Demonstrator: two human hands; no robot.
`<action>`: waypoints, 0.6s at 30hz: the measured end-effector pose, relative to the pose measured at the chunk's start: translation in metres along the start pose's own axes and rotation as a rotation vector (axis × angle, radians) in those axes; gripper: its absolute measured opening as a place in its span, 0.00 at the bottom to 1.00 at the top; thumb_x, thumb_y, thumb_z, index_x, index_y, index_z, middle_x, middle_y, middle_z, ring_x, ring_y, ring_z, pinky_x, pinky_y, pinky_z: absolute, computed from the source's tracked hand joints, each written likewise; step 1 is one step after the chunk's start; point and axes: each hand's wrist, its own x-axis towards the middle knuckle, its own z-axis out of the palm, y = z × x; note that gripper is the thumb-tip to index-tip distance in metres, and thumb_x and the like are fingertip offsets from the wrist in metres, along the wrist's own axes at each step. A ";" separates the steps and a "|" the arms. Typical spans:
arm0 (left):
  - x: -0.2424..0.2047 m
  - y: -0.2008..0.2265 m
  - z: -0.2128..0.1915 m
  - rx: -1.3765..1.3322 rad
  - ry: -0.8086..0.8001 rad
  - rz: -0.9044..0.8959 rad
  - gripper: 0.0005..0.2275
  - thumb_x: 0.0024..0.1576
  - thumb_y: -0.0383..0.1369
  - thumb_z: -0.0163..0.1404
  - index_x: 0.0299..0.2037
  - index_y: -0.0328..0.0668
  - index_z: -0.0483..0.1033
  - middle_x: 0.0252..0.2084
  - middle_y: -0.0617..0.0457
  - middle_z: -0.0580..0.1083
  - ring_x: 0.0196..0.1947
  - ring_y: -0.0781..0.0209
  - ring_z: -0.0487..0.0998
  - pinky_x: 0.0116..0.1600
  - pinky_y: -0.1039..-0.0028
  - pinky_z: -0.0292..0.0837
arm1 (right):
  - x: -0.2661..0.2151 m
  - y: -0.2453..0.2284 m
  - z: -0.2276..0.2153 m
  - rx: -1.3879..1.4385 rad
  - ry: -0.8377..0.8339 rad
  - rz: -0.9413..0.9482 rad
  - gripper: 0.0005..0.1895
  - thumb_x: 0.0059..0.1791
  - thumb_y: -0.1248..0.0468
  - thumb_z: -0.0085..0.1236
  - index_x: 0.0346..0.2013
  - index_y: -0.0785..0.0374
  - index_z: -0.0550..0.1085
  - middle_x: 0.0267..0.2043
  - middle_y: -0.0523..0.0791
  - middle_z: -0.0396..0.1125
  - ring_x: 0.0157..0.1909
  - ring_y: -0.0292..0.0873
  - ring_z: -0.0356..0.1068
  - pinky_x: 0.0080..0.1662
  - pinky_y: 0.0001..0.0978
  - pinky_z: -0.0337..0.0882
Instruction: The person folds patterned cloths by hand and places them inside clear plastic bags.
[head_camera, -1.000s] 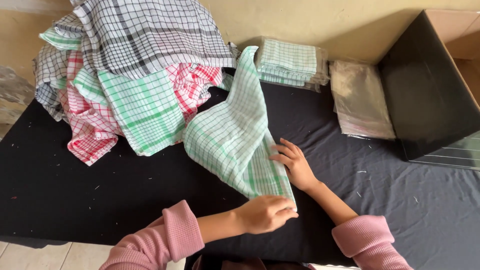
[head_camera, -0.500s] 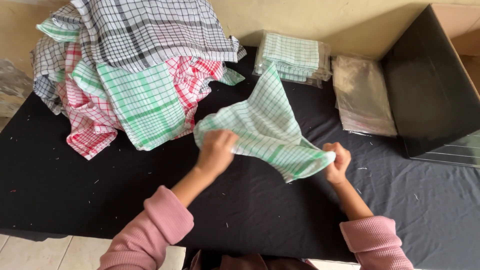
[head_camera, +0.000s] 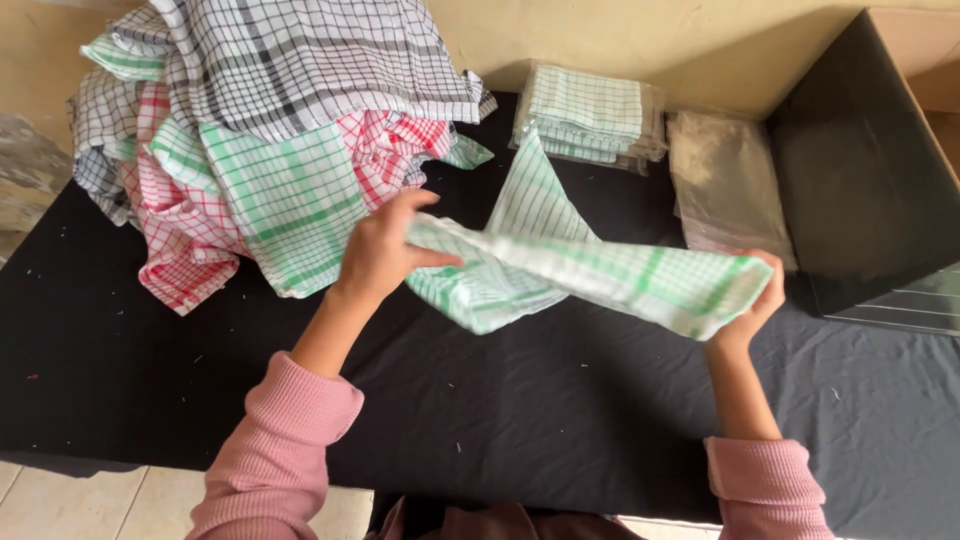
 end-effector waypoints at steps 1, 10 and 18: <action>0.001 0.002 -0.008 -0.002 -0.001 -0.001 0.35 0.34 0.46 0.73 0.53 0.45 0.75 0.44 0.51 0.81 0.42 0.52 0.82 0.47 0.68 0.79 | 0.002 0.001 -0.002 -0.002 0.000 0.001 0.08 0.62 0.65 0.47 0.43 0.68 0.70 0.40 0.50 0.67 0.40 0.43 0.63 0.48 0.34 0.61; 0.010 -0.032 -0.033 0.222 0.032 -0.285 0.15 0.53 0.15 0.56 0.48 0.39 0.78 0.45 0.45 0.69 0.38 0.54 0.74 0.43 0.67 0.75 | 0.027 0.016 -0.027 0.194 0.254 0.184 0.13 0.55 0.70 0.42 0.27 0.54 0.59 0.26 0.35 0.51 0.33 0.32 0.53 0.38 0.28 0.57; 0.012 -0.048 -0.015 -0.176 0.035 -0.574 0.10 0.58 0.21 0.45 0.49 0.39 0.71 0.47 0.49 0.74 0.47 0.55 0.75 0.41 0.70 0.74 | 0.032 0.044 -0.035 0.005 0.123 0.264 0.13 0.55 0.74 0.44 0.28 0.57 0.67 0.30 0.31 0.57 0.38 0.27 0.56 0.40 0.23 0.60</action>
